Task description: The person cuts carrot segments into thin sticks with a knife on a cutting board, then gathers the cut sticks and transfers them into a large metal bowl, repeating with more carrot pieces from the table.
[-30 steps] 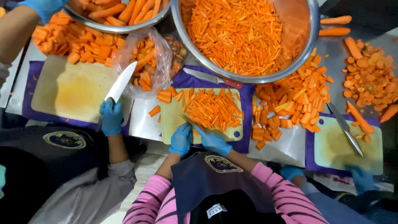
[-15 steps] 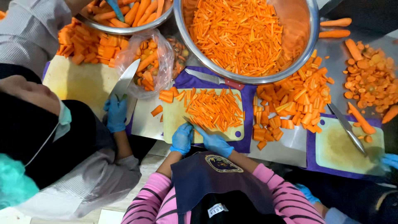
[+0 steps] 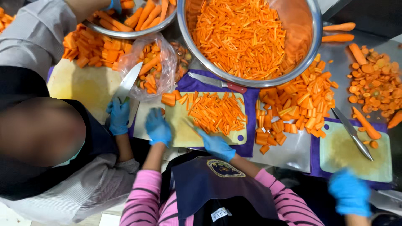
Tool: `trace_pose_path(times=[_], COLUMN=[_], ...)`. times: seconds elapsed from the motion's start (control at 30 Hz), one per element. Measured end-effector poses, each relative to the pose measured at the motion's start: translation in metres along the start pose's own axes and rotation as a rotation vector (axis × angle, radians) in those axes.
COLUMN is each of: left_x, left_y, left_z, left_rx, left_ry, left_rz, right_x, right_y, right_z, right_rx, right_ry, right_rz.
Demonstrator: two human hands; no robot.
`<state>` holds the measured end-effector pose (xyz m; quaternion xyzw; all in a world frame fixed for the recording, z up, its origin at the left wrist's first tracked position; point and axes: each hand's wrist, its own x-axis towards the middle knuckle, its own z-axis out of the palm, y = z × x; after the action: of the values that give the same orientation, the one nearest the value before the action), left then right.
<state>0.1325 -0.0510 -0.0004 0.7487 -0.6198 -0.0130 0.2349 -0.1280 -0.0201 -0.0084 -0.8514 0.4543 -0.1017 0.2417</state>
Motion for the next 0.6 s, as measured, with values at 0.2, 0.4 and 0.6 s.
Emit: trace_pose_path(times=[0.2, 0.4, 0.6], left_x=[0.033, 0.025, -0.021], left_y=[-0.025, -0.028, 0.027], left_z=[-0.022, -0.016, 0.007], left_rx=[0.128, -0.455, -0.576], left_ry=[-0.168, -0.372, -0.685], left_rz=[0.047, -0.380, 0.053], right_x=[-0.017, -0.010, -0.008], right_y=[0.008, 0.020, 0.019], right_z=[0.006, -0.005, -0.019], right_rx=[-0.118, 0.118, 0.123], right_ry=[-0.086, -0.118, -0.147], right_rz=[-0.030, 0.164, 0.205])
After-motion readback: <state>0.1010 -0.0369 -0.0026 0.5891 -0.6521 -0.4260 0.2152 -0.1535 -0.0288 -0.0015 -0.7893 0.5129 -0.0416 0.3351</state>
